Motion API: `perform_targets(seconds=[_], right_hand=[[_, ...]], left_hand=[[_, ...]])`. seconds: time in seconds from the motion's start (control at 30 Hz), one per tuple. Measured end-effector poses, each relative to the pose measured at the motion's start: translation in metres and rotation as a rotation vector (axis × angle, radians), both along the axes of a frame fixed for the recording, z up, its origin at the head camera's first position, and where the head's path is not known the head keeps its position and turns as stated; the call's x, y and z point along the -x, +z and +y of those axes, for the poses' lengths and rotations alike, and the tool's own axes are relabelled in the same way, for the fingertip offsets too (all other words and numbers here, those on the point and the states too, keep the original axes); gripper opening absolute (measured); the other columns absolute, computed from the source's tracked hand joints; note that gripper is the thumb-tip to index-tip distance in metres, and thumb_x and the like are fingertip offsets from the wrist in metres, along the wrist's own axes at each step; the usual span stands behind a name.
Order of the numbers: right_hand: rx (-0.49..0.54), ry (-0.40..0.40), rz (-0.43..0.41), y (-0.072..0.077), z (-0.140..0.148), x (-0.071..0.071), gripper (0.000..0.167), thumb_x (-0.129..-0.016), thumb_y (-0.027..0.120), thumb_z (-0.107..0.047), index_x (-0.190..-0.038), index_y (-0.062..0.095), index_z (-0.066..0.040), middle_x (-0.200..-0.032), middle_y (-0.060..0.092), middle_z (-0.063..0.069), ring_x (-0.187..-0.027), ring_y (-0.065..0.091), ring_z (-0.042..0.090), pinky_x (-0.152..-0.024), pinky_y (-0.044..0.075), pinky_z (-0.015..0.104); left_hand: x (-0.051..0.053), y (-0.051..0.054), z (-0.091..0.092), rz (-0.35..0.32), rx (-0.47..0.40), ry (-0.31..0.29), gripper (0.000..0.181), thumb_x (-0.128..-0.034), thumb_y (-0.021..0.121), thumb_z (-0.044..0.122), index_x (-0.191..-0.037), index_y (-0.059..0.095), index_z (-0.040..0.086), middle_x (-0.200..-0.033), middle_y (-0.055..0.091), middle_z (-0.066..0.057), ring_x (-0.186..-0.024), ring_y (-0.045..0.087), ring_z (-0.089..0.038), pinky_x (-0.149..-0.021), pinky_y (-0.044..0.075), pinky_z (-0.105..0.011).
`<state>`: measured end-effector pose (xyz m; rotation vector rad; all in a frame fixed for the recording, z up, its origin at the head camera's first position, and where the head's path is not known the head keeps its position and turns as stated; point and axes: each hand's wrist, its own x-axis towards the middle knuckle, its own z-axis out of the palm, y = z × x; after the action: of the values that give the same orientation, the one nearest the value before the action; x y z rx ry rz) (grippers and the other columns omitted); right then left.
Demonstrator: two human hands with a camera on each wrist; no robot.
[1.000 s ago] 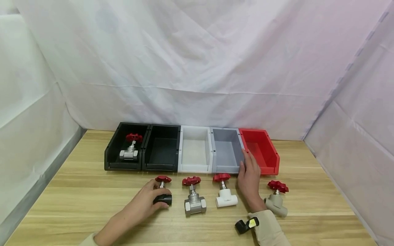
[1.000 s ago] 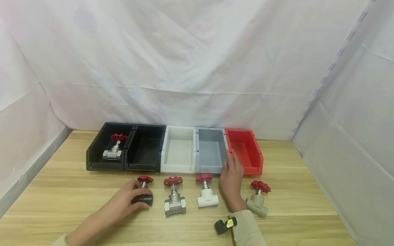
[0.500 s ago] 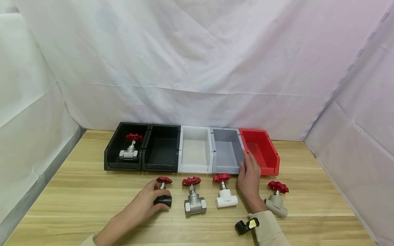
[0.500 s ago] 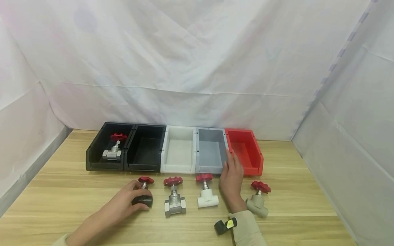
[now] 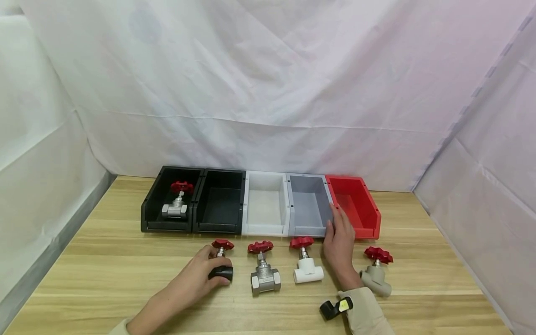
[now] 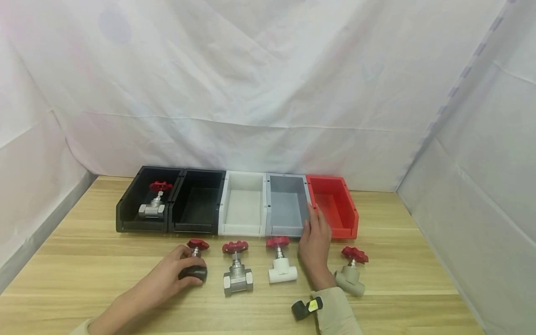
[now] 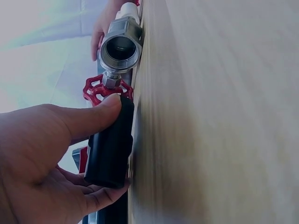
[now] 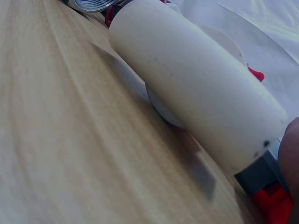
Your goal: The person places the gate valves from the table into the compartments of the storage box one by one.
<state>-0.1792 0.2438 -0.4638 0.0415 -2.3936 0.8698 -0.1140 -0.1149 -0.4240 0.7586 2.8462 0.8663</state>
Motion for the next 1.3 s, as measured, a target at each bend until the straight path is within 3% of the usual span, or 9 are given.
perform_targets(seconds=[0.13, 0.43, 0.67, 0.83, 1.3], right_hand=[[0.001, 0.002, 0.002, 0.000, 0.000, 0.000, 0.056, -0.092, 0.058, 0.001, -0.144, 0.042, -0.012, -0.145, 0.038, 0.016, -0.128, 0.037, 0.037, -0.101, 0.026, 0.060], [0.007, 0.015, 0.025, 0.001, 0.001, 0.000, 0.055, -0.093, 0.057, 0.002, -0.144, 0.043, -0.011, -0.143, 0.039, 0.017, -0.125, 0.039, 0.037, -0.100, 0.026, 0.060], [0.007, 0.019, 0.030, 0.000, 0.001, 0.001, 0.055, -0.093, 0.057, 0.001, -0.144, 0.043, -0.011, -0.143, 0.040, 0.017, -0.126, 0.039, 0.037, -0.100, 0.026, 0.061], [0.002, 0.013, 0.017, 0.000, 0.001, 0.002, 0.055, -0.093, 0.057, 0.001, -0.144, 0.042, -0.012, -0.144, 0.039, 0.017, -0.127, 0.038, 0.037, -0.100, 0.026, 0.061], [0.004, 0.011, 0.026, -0.002, 0.001, 0.000, 0.056, -0.092, 0.058, 0.002, -0.144, 0.043, -0.013, -0.144, 0.039, 0.015, -0.127, 0.038, 0.036, -0.101, 0.026, 0.060]], left_hand=[[0.000, 0.003, 0.000, 0.010, 0.001, 0.012, 0.032, -0.0783, 0.079, 0.026, -0.109, 0.071, 0.017, -0.102, 0.048, -0.005, -0.089, 0.049, -0.020, -0.079, 0.049, -0.043], [0.006, 0.011, -0.004, 0.170, -0.013, -0.005, 0.038, -0.0769, 0.079, 0.024, -0.112, 0.070, 0.014, -0.106, 0.052, -0.011, -0.092, 0.055, -0.023, -0.077, 0.052, -0.040], [0.013, 0.022, -0.006, 0.191, -0.010, 0.017, 0.036, -0.0779, 0.079, 0.022, -0.112, 0.070, 0.014, -0.102, 0.050, -0.008, -0.085, 0.052, -0.019, -0.073, 0.051, -0.036], [0.020, 0.027, -0.006, 0.241, -0.020, 0.002, 0.031, -0.0777, 0.080, 0.020, -0.107, 0.071, 0.016, -0.097, 0.050, -0.007, -0.084, 0.048, -0.018, -0.072, 0.048, -0.036], [0.043, 0.031, -0.004, 0.301, -0.030, 0.010, 0.031, -0.0774, 0.080, 0.019, -0.107, 0.070, 0.013, -0.097, 0.052, -0.011, -0.081, 0.048, -0.020, -0.070, 0.047, -0.037]])
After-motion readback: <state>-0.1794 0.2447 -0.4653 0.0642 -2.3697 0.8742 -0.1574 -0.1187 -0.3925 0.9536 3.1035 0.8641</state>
